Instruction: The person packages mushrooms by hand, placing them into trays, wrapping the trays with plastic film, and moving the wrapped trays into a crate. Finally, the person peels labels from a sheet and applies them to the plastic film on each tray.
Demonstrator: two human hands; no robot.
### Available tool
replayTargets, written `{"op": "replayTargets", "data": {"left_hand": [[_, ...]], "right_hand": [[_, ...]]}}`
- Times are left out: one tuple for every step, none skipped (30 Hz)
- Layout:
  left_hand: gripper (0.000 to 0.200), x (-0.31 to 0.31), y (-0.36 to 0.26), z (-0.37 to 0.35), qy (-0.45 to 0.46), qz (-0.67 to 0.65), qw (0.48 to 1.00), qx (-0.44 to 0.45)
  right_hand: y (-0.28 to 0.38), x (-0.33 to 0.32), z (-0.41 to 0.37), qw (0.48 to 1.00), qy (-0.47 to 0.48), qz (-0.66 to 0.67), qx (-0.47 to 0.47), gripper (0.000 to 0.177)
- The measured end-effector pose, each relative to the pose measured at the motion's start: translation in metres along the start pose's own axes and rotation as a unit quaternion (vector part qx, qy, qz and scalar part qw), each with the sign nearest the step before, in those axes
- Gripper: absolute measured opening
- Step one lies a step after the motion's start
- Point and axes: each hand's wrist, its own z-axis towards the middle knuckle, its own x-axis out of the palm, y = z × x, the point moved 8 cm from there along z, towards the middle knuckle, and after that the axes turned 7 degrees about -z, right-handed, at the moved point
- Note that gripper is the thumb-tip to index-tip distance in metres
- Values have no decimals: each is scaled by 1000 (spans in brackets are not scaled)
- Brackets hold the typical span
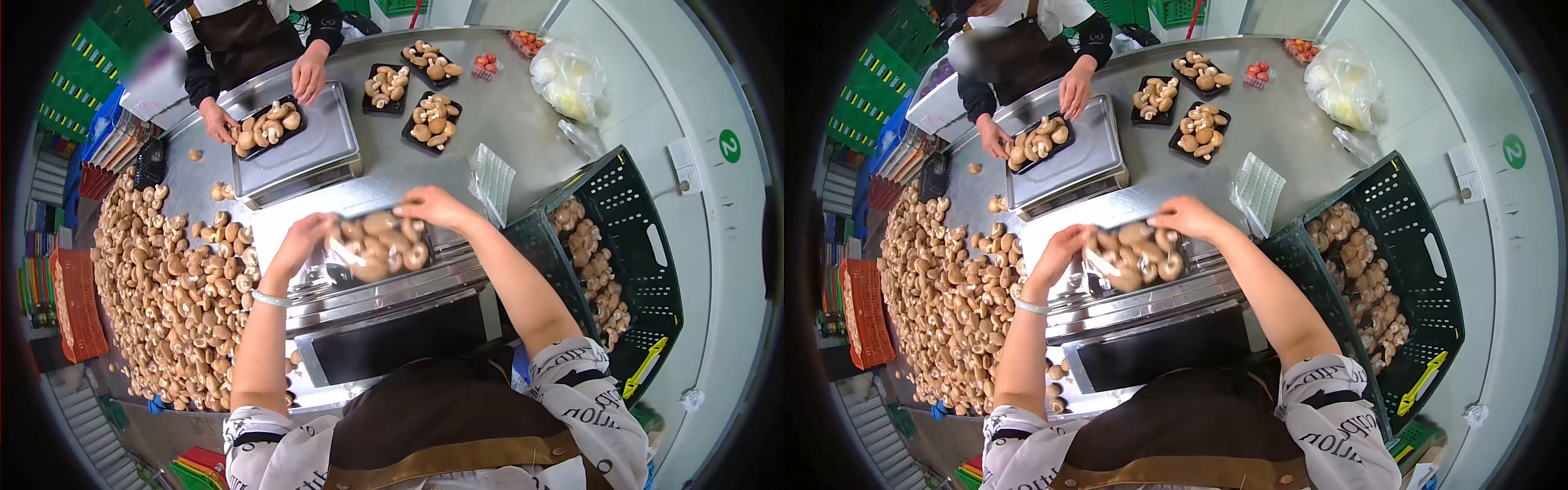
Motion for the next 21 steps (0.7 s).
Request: {"op": "replayTargets", "data": {"left_hand": [[32,2,2,-12,-16,75,995,-57],[33,4,7,-15,-22,51,998,-5],[33,6,4,-20,-23,148,985,81],[34,14,-9,-29,-24,243,955,167],[32,22,-22,-42,-71,286,917,268],[32,23,-15,-46,-89,277,930,222],[32,24,-16,-54,-108,268,941,177],[33,27,-20,-63,-127,258,948,133],[34,37,-43,-82,-167,229,933,220],[33,42,-53,-97,-172,213,939,209],[33,46,-63,-113,-177,198,944,196],[32,51,-73,-128,-182,182,948,185],[31,58,-81,-145,-188,178,950,177],[32,55,-70,-155,-176,169,964,106],[34,60,-59,-167,-167,142,973,73],[35,66,-49,-177,-157,114,980,40],[38,76,-41,-189,-145,97,984,-22],[39,75,-12,-192,-129,111,985,-37],[39,77,11,-193,-129,127,983,-36],[39,80,33,-192,-129,143,981,-34],[38,80,56,-188,-134,166,977,-23]], "right_hand": [[-13,6,-5,997,38,-64,35,43],[-18,12,-12,997,17,-63,26,40],[-4,9,-21,987,-72,-112,-90,39],[20,5,-37,953,-158,-158,-204,38],[29,4,-49,935,-189,-179,-241,37],[20,9,-52,962,-151,-153,-165,37],[21,11,-58,982,-113,-126,-89,37],[24,11,-65,992,-75,-98,-13,37],[41,3,-75,994,-87,-58,-17,36],[60,-5,-87,995,-99,-18,-18,36],[74,-10,-100,993,-111,25,-18,36],[85,-12,-111,995,-95,22,-18,34],[92,-15,-121,996,-80,18,-19,32],[100,-15,-133,998,-65,14,-20,30],[103,-8,-146,997,-45,62,12,35],[101,-1,-158,997,-37,72,16,38],[88,11,-170,995,6,85,56,39],[73,26,-182,989,50,99,96,41],[61,38,-190,992,43,85,88,46],[41,51,-195,992,61,17,105,49],[31,59,-201,990,52,-27,129,50]]}}
